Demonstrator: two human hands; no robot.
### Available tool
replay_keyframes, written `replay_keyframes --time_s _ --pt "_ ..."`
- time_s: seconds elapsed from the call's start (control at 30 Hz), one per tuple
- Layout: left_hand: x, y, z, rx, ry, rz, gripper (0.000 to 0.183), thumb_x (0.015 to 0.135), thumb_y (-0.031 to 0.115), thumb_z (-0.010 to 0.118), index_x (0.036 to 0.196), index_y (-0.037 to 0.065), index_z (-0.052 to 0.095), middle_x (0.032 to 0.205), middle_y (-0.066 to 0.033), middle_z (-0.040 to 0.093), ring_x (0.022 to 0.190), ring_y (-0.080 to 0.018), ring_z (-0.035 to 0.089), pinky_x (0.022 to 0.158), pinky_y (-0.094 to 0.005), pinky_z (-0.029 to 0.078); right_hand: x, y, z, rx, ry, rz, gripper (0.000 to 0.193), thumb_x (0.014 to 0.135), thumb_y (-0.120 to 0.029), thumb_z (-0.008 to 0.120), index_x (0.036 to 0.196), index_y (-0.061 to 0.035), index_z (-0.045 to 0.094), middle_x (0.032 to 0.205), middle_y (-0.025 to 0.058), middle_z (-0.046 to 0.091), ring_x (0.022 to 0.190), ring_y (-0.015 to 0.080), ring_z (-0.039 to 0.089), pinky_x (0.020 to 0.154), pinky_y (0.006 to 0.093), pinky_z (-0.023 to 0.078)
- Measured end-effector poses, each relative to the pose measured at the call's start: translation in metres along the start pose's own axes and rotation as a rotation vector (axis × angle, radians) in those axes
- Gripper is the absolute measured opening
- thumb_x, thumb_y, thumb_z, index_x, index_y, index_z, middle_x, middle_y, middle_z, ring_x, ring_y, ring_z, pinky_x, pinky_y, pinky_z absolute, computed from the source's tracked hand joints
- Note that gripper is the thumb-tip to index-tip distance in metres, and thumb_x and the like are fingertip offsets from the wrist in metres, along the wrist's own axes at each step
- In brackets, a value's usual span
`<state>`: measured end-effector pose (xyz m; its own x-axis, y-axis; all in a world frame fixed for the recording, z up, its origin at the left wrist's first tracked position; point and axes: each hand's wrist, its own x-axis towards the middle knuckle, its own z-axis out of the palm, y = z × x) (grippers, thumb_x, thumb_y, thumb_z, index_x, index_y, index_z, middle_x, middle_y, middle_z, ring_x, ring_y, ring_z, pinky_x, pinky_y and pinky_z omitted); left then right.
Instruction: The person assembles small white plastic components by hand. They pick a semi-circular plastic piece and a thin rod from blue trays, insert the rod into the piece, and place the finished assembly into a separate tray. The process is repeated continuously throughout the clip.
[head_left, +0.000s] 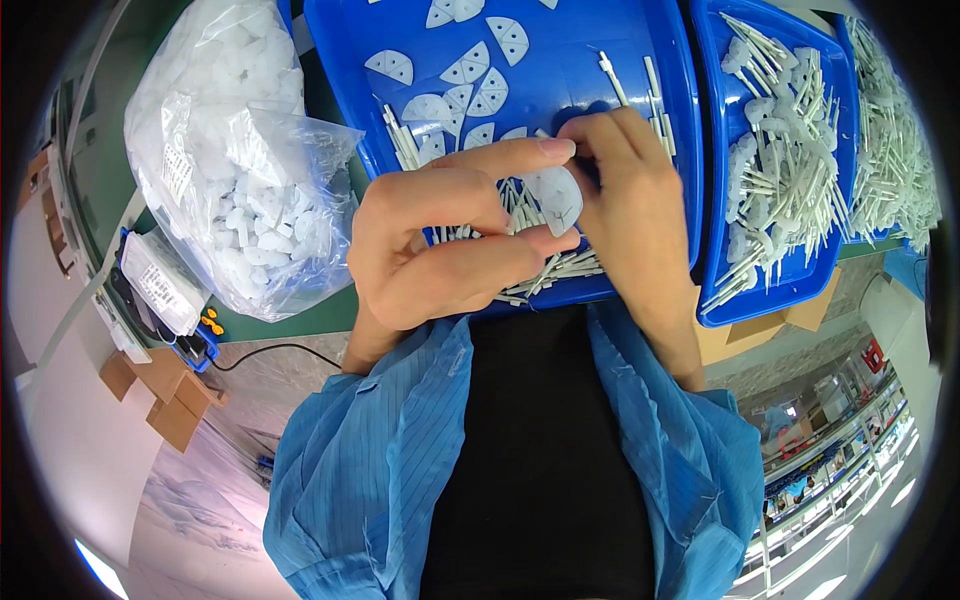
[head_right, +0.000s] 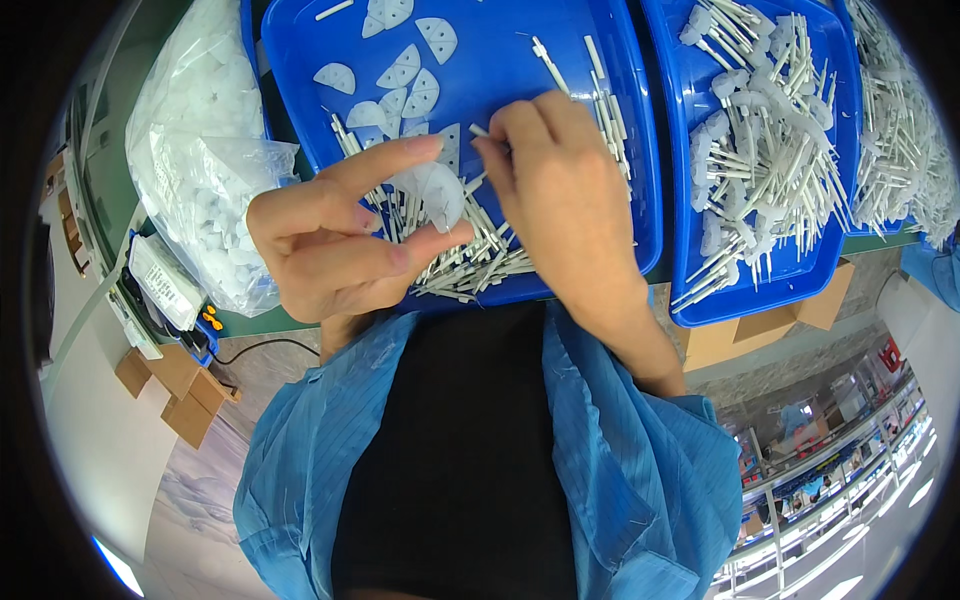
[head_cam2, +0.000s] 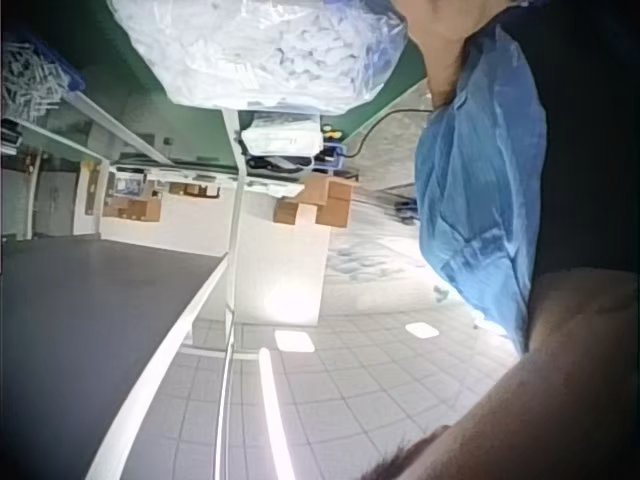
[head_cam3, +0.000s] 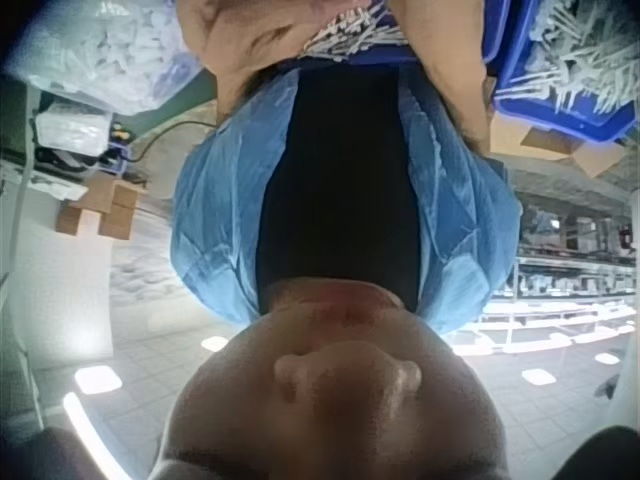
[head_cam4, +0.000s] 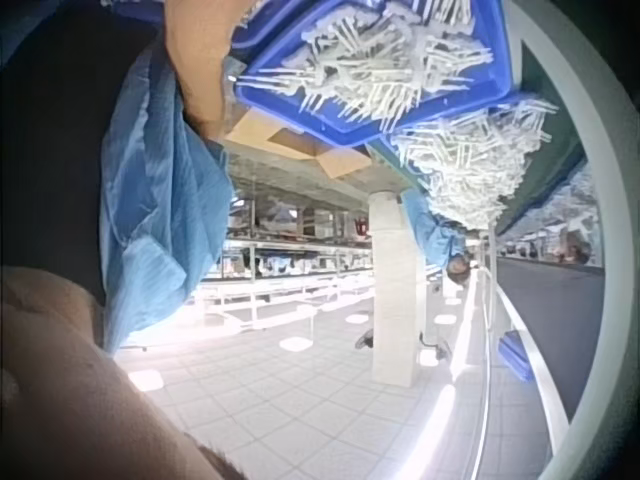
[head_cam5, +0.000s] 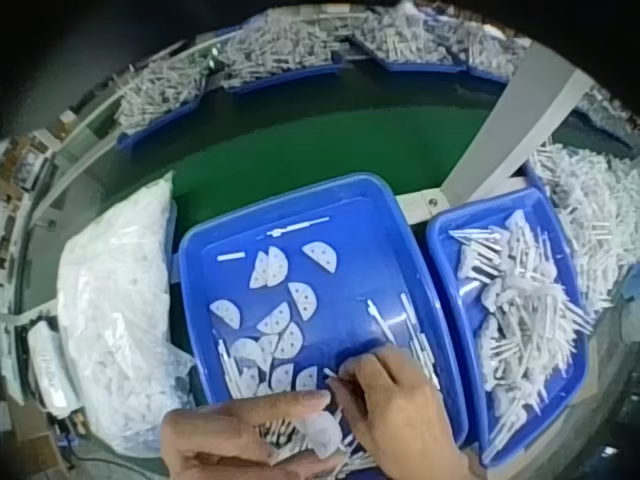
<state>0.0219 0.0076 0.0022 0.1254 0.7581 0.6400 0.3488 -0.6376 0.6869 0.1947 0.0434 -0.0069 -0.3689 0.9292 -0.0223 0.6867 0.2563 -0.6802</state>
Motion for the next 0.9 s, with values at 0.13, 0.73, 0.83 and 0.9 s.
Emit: replay_keyframes --time_s 0.13,0.73,0.83,0.9 --pt "0.002 0.006 -0.007 0.072 -0.039 -0.086 0.056 0.056 0.007 0.095 0.089 0.01 0.049 0.095 -0.0073 0.042 0.086 -0.0371 0.073 0.056 -0.0256 0.056 -0.006 -0.006 0.0 -0.022 -0.081 -0.007 0.012 0.081 -0.005 0.068 0.088 -0.0005 0.059 0.086 0.0144 0.061 0.079 0.033 0.063 0.068 0.0419 0.052" --pt "0.001 -0.002 0.0 -0.107 -0.062 -0.151 0.031 0.062 -0.005 0.081 0.093 -0.002 0.074 0.101 -0.0115 0.052 0.084 -0.0243 0.071 0.071 -0.029 0.057 -0.003 0.007 -0.037 0.734 -0.158 -0.274 0.047 0.073 -0.006 0.083 0.117 -0.0011 0.067 0.108 0.0117 0.072 0.089 0.0208 0.07 0.077 0.0297 0.056" --pt "-0.001 -0.001 0.001 -0.094 -0.065 -0.159 0.03 0.061 -0.006 0.08 0.091 -0.001 0.074 0.1 -0.0107 0.052 0.081 -0.0245 0.071 0.069 -0.0295 0.058 -0.003 0.006 -0.038 0.673 -0.155 -0.263 0.046 0.072 -0.007 0.084 0.115 -0.0011 0.068 0.105 0.0112 0.072 0.089 0.0204 0.071 0.078 0.0298 0.055" --pt "0.0 -0.001 0.001 -0.09 -0.036 -0.196 0.029 0.06 -0.004 0.082 0.087 0.0 0.073 0.099 -0.0098 0.051 0.08 -0.0244 0.071 0.067 -0.0297 0.058 -0.003 0.005 -0.037 0.663 -0.163 -0.24 0.044 0.072 -0.007 0.084 0.113 -0.0011 0.069 0.103 0.0113 0.072 0.088 0.02 0.071 0.077 0.03 0.056"
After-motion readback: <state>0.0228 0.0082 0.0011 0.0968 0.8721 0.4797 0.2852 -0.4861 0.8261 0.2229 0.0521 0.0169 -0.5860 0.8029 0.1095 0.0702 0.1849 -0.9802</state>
